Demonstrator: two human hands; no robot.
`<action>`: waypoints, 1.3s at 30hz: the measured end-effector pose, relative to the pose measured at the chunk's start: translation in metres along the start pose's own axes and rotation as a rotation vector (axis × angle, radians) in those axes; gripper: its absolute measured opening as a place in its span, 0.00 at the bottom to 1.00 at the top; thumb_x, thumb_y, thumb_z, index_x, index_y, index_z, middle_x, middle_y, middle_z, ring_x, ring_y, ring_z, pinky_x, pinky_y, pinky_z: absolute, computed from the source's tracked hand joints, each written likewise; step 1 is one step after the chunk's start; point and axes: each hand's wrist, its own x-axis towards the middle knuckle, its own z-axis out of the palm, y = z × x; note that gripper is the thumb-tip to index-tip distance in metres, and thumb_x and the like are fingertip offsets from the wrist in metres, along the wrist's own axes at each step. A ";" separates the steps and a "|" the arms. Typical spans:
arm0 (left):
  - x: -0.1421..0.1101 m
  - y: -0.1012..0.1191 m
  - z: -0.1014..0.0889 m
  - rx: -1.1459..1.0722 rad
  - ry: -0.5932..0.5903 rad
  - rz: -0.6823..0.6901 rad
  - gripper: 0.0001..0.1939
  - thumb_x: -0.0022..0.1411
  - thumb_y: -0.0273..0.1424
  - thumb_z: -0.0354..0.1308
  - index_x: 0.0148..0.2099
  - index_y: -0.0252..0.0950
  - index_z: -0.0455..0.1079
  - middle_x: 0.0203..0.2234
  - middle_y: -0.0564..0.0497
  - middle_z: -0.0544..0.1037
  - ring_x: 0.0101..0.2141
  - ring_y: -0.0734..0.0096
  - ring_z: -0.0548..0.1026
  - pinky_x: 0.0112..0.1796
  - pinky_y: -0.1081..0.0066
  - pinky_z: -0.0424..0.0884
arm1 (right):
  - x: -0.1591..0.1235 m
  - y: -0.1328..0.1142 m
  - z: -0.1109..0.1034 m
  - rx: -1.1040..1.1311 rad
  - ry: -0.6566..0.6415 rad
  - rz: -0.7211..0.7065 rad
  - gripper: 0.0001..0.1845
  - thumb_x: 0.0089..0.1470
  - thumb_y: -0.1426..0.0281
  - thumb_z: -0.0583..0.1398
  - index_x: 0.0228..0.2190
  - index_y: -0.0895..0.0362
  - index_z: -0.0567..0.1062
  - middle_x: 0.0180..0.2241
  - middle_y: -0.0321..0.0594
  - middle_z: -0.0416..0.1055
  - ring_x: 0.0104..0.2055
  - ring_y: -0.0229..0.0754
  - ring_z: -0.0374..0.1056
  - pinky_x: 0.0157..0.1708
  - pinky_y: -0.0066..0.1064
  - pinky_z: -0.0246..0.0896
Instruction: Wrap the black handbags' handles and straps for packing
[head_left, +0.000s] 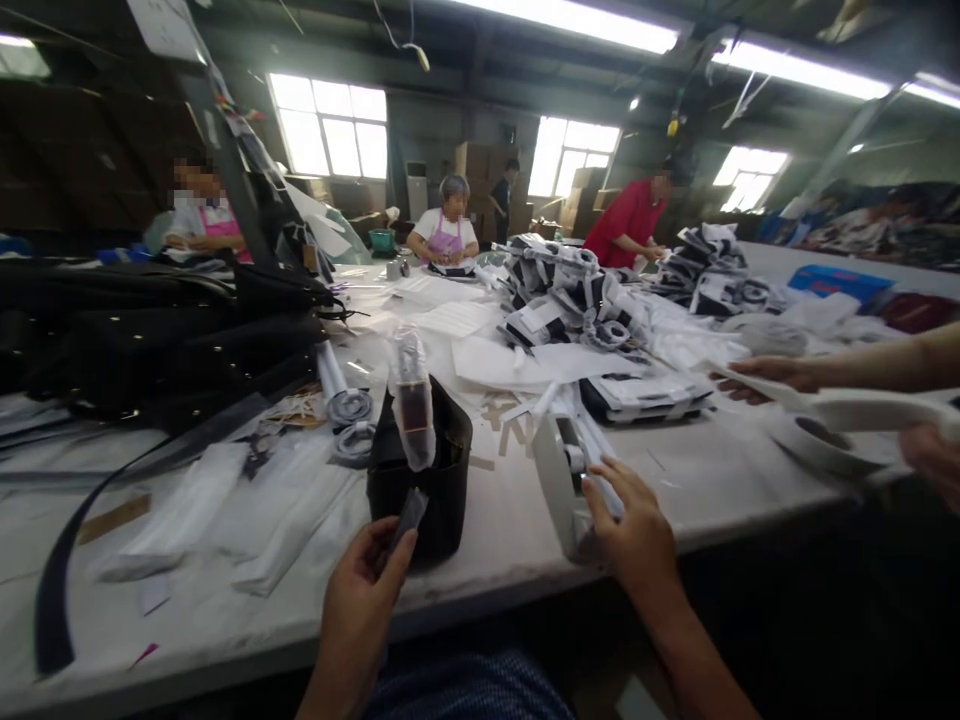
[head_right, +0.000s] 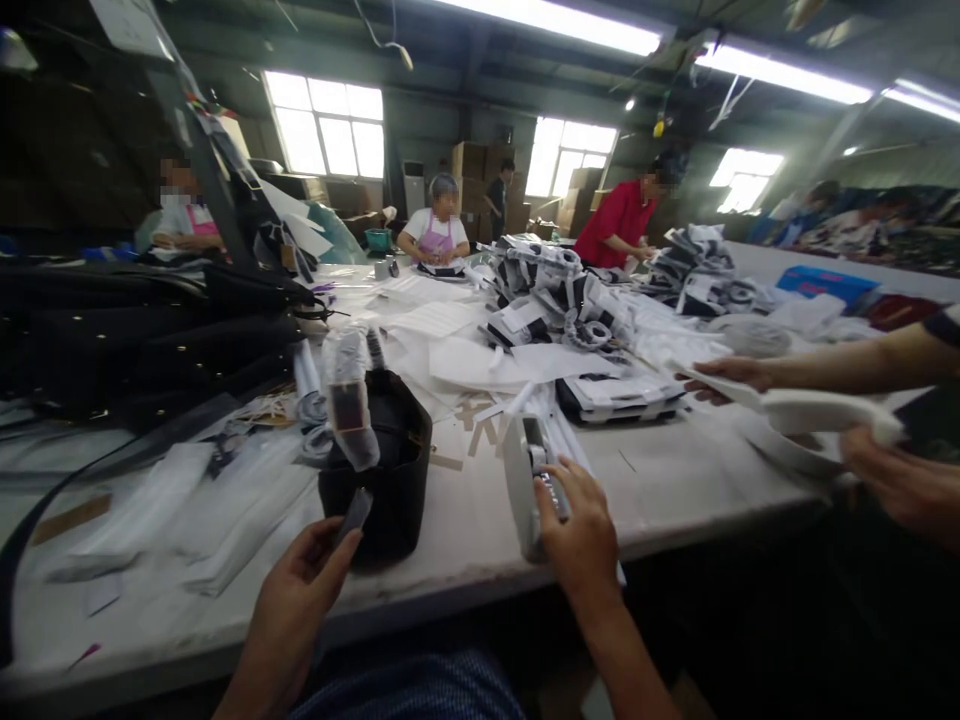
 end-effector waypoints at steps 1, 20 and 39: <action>-0.001 -0.001 0.000 0.000 -0.002 -0.004 0.25 0.45 0.43 0.71 0.43 0.35 0.72 0.36 0.48 0.80 0.29 0.68 0.75 0.25 0.75 0.66 | 0.002 0.017 -0.002 -0.046 -0.015 0.041 0.21 0.54 0.55 0.57 0.39 0.58 0.80 0.54 0.53 0.70 0.58 0.58 0.62 0.60 0.50 0.52; -0.004 0.001 -0.001 -0.018 -0.003 -0.012 0.30 0.41 0.46 0.73 0.43 0.34 0.73 0.33 0.49 0.79 0.28 0.69 0.74 0.24 0.77 0.65 | -0.023 0.012 -0.035 0.585 -0.136 0.638 0.23 0.41 0.55 0.70 0.38 0.54 0.83 0.50 0.46 0.76 0.60 0.58 0.62 0.63 0.47 0.50; -0.002 -0.004 -0.001 -0.018 0.030 -0.099 0.32 0.38 0.44 0.75 0.44 0.36 0.72 0.34 0.52 0.78 0.27 0.75 0.71 0.24 0.79 0.67 | -0.050 0.013 -0.043 0.878 -0.108 0.914 0.22 0.36 0.58 0.74 0.32 0.58 0.82 0.34 0.42 0.81 0.36 0.43 0.76 0.38 0.29 0.74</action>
